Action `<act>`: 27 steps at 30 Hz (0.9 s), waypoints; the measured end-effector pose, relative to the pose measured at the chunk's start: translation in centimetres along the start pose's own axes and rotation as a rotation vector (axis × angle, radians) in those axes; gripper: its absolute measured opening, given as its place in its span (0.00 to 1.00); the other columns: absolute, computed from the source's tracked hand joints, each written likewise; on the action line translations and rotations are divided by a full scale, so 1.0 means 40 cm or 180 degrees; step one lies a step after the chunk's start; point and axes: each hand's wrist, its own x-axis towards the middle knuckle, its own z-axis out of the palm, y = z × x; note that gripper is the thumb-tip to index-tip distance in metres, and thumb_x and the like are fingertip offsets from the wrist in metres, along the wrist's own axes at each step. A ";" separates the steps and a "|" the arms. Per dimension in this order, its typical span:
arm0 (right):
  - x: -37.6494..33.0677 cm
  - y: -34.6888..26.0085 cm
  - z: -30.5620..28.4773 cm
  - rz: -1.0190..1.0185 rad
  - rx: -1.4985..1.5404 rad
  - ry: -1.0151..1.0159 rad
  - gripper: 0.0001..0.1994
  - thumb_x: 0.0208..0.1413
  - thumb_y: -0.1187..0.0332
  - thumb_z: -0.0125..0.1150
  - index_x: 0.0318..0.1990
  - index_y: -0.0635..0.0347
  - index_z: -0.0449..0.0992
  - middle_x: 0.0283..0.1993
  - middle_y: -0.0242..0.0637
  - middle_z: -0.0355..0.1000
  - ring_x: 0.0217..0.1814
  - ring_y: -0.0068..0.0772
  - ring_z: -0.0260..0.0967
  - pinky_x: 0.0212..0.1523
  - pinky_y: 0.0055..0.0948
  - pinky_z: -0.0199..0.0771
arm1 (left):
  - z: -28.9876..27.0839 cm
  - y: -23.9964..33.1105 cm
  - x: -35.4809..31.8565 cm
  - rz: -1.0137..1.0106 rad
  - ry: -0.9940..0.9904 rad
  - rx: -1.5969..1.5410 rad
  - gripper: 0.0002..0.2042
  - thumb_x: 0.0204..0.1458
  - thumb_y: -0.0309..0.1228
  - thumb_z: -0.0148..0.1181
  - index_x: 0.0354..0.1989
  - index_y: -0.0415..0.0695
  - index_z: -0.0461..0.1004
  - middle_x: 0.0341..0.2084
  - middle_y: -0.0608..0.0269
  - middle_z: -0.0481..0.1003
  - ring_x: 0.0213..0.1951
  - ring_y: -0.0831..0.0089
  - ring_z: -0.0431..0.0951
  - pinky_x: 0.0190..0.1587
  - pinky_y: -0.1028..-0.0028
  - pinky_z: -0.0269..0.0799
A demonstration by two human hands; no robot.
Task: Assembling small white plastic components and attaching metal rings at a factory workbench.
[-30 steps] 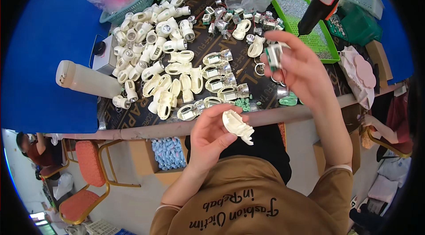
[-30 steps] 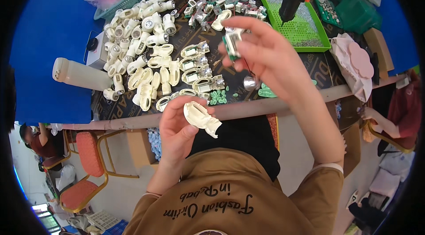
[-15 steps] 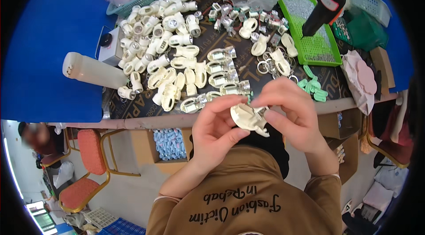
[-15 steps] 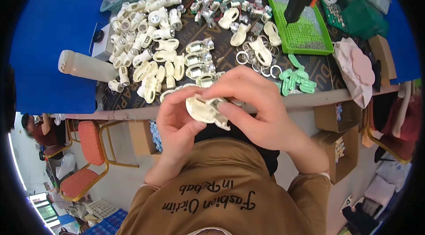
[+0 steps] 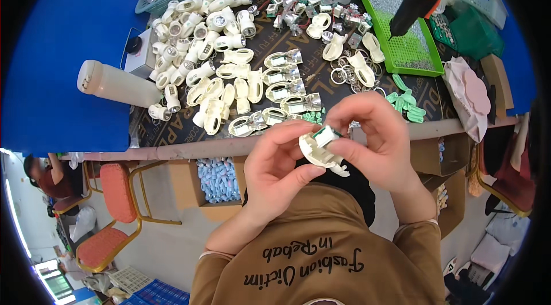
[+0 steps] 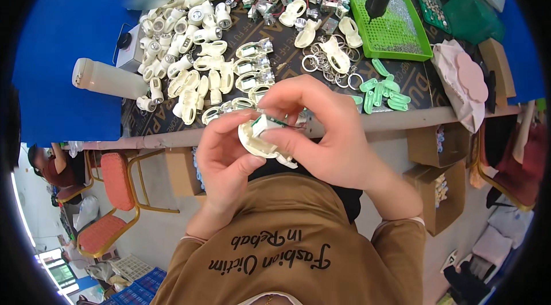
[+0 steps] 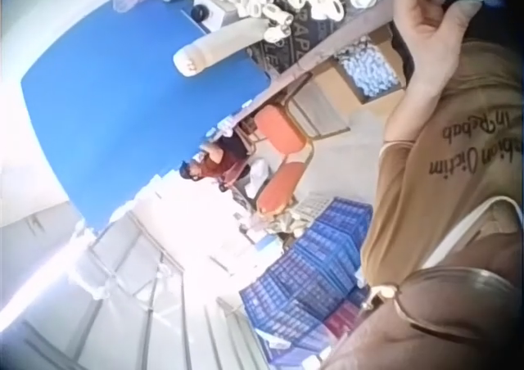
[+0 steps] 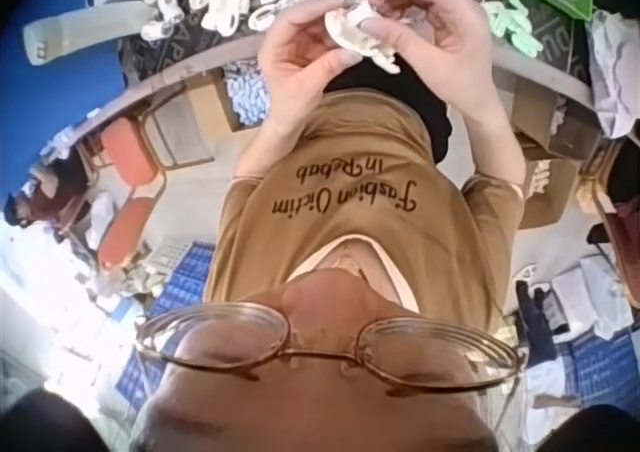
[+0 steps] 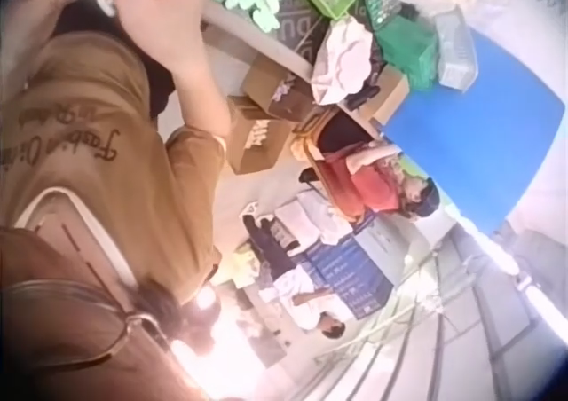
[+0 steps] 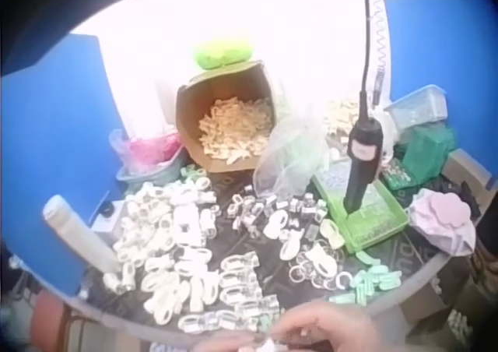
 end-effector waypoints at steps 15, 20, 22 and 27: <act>-0.001 0.002 0.035 -0.0136 -0.1050 -0.0018 0.08 0.38 0.79 0.64 0.29 0.61 0.75 0.27 0.32 0.72 0.22 0.23 0.64 0.21 0.20 0.63 | -0.055 -0.045 -0.025 0.0261 0.0019 0.0041 0.23 0.42 0.11 0.58 0.49 0.35 0.62 0.48 0.51 0.62 0.51 0.62 0.68 0.50 0.67 0.70; 0.003 0.000 0.036 0.0011 -0.0917 -0.0212 0.08 0.38 0.78 0.64 0.29 0.60 0.75 0.26 0.32 0.72 0.21 0.23 0.63 0.21 0.20 0.63 | -0.069 -0.048 -0.026 0.0257 0.0043 -0.0032 0.23 0.41 0.11 0.58 0.48 0.35 0.63 0.48 0.50 0.62 0.50 0.62 0.68 0.50 0.68 0.70; 0.006 0.003 0.042 0.0008 -0.1007 -0.0180 0.08 0.38 0.78 0.64 0.29 0.60 0.75 0.26 0.32 0.72 0.21 0.23 0.63 0.21 0.20 0.63 | -0.070 -0.046 -0.026 0.0301 0.0049 -0.0023 0.23 0.41 0.11 0.58 0.48 0.35 0.63 0.48 0.50 0.62 0.50 0.62 0.68 0.50 0.68 0.70; 0.013 0.004 0.061 -0.0094 -0.1067 -0.0254 0.07 0.39 0.78 0.64 0.29 0.60 0.75 0.27 0.32 0.72 0.21 0.22 0.63 0.21 0.19 0.63 | -0.068 -0.031 -0.034 0.0289 0.0103 -0.0072 0.22 0.41 0.11 0.58 0.48 0.34 0.63 0.49 0.51 0.61 0.49 0.64 0.69 0.50 0.69 0.70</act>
